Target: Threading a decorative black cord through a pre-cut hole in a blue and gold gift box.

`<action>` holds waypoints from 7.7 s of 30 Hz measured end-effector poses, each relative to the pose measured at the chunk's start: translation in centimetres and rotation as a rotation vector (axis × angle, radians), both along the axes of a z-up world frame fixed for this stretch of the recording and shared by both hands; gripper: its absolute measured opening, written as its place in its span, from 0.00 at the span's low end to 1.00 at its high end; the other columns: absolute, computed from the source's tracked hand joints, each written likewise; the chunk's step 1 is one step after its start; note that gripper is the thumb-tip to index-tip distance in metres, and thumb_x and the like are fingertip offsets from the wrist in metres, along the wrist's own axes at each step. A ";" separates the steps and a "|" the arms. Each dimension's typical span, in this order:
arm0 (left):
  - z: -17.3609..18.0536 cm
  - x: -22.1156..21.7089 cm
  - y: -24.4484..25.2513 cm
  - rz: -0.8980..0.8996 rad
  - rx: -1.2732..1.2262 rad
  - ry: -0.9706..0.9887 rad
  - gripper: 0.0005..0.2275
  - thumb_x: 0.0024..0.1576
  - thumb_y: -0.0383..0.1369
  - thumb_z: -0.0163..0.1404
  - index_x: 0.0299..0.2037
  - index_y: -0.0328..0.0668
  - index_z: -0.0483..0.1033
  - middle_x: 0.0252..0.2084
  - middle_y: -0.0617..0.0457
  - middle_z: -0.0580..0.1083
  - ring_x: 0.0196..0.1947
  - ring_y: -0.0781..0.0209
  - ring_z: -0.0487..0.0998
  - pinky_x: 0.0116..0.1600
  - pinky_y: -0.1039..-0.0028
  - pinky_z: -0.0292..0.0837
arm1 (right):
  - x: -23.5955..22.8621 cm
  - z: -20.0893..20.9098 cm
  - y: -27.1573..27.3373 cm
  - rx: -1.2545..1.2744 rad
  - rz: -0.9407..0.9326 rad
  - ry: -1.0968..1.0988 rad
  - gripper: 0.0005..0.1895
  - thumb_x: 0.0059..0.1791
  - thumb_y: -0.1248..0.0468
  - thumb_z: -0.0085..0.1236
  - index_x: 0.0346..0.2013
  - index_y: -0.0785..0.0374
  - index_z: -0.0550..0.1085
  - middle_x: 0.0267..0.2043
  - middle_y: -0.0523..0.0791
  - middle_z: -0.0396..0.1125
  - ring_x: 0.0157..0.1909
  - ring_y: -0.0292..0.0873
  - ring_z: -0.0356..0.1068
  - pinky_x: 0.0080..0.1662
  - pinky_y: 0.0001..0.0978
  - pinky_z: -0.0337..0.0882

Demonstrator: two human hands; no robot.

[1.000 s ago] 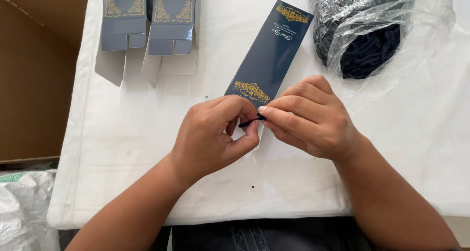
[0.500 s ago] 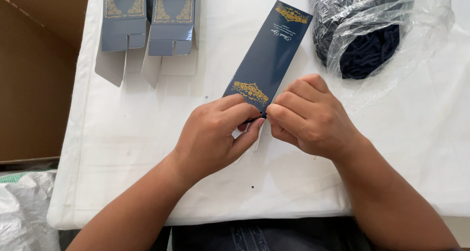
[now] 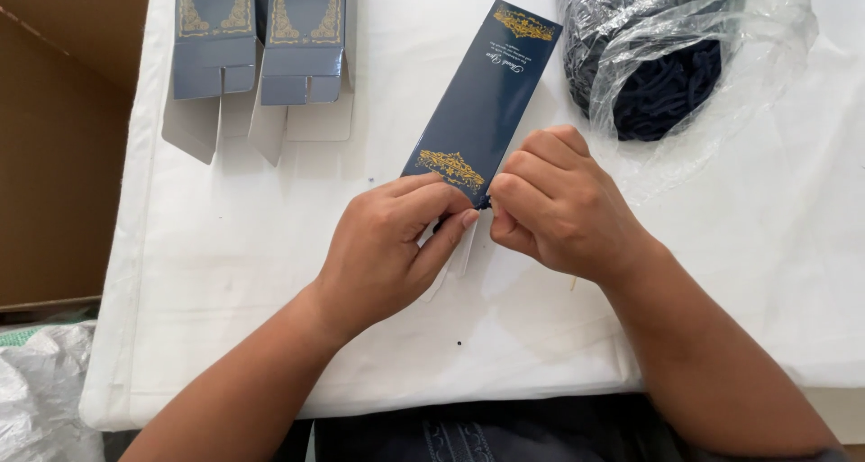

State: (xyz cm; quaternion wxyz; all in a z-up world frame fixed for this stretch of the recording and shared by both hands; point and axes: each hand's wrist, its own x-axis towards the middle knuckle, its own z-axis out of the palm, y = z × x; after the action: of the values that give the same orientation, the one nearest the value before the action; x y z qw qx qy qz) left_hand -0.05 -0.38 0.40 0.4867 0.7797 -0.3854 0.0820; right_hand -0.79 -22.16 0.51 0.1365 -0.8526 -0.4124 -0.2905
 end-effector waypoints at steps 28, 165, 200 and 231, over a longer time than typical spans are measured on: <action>-1.0 0.9 0.1 -0.038 0.097 -0.214 0.06 0.63 0.27 0.47 0.33 0.43 0.73 0.27 0.57 0.69 0.25 0.56 0.65 0.31 0.66 0.56 | 0.1 0.8 0.3 0.308 0.187 0.286 0.09 0.44 0.79 0.61 0.30 0.65 0.71 0.26 0.43 0.64 0.30 0.43 0.66 0.43 0.37 0.68; -3.1 1.0 0.5 -0.243 -0.735 0.455 0.17 0.63 0.23 0.42 0.63 0.29 0.69 0.62 0.38 0.73 0.65 0.48 0.72 0.74 0.46 0.59 | 0.2 -2.3 -0.3 0.537 0.028 -0.266 0.13 0.55 0.65 0.49 0.41 0.68 0.81 0.25 0.43 0.68 0.27 0.44 0.65 0.41 0.39 0.65; -0.9 -2.2 -1.2 0.169 -0.085 0.307 0.15 0.66 0.34 0.42 0.49 0.24 0.73 0.34 0.37 0.79 0.39 0.47 0.86 0.47 0.61 0.82 | -0.7 -1.0 1.9 0.746 -0.107 0.376 0.06 0.47 0.74 0.67 0.37 0.66 0.78 0.28 0.46 0.71 0.33 0.43 0.73 0.42 0.37 0.76; 0.0 -2.0 -1.6 0.326 0.108 0.168 0.16 0.64 0.38 0.45 0.48 0.30 0.78 0.36 0.46 0.78 0.42 0.53 0.81 0.52 0.67 0.75 | -0.8 -1.5 1.9 0.864 -0.182 0.583 0.06 0.48 0.70 0.69 0.34 0.67 0.78 0.25 0.45 0.69 0.31 0.36 0.70 0.42 0.31 0.74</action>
State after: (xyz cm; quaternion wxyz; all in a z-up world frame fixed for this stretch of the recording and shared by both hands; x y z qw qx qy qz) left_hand -2.01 -1.98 0.36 0.4549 0.8609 -0.2158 0.0736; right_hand -1.61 -20.22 -1.00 0.5587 -0.7964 -0.1242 -0.1953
